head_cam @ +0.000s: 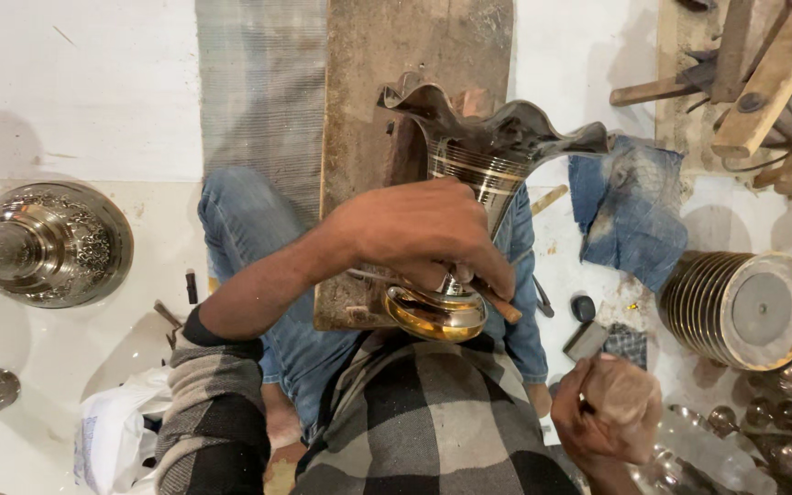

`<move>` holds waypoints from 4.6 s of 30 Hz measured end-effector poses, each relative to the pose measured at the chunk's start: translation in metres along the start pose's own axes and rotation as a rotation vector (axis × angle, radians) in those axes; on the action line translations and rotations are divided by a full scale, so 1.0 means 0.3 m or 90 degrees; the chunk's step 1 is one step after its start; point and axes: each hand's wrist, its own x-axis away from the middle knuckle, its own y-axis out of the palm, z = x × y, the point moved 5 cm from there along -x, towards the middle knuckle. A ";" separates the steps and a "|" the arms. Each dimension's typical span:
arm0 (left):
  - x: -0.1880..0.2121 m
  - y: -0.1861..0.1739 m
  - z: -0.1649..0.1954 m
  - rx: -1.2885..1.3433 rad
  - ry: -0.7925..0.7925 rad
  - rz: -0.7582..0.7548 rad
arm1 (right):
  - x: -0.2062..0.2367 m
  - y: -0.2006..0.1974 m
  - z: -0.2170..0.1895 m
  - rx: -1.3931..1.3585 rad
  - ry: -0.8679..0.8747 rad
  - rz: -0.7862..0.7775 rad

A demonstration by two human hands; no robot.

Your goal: The person sits on the floor and repeatedly hammers a small metal chisel against a decorative metal vase to create or refine a pattern. The person holds the vase with one hand and strikes the chisel with a wooden mallet using the other hand.

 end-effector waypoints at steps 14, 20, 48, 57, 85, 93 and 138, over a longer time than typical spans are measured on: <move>0.195 0.099 -0.020 0.158 -0.270 0.641 | -0.174 0.157 -0.039 -0.304 0.411 -0.112; 0.186 0.101 -0.040 0.088 -0.256 0.560 | -0.364 0.200 0.040 -0.449 0.245 -0.132; 0.183 0.100 0.047 0.103 -0.370 0.685 | -0.954 0.153 -0.126 0.044 -0.129 -0.629; 0.186 0.153 0.058 0.127 -0.402 0.802 | -0.990 0.158 -0.190 0.181 -0.139 -0.768; 0.076 0.056 -0.013 0.100 -0.213 0.279 | 0.094 0.348 0.205 -0.566 0.789 -0.105; -0.030 0.025 -0.004 0.011 -0.118 -0.002 | 0.157 0.270 0.138 -0.298 0.663 -0.245; 0.157 0.164 0.073 0.022 -0.384 0.727 | -0.611 0.223 0.079 -0.277 0.135 -0.359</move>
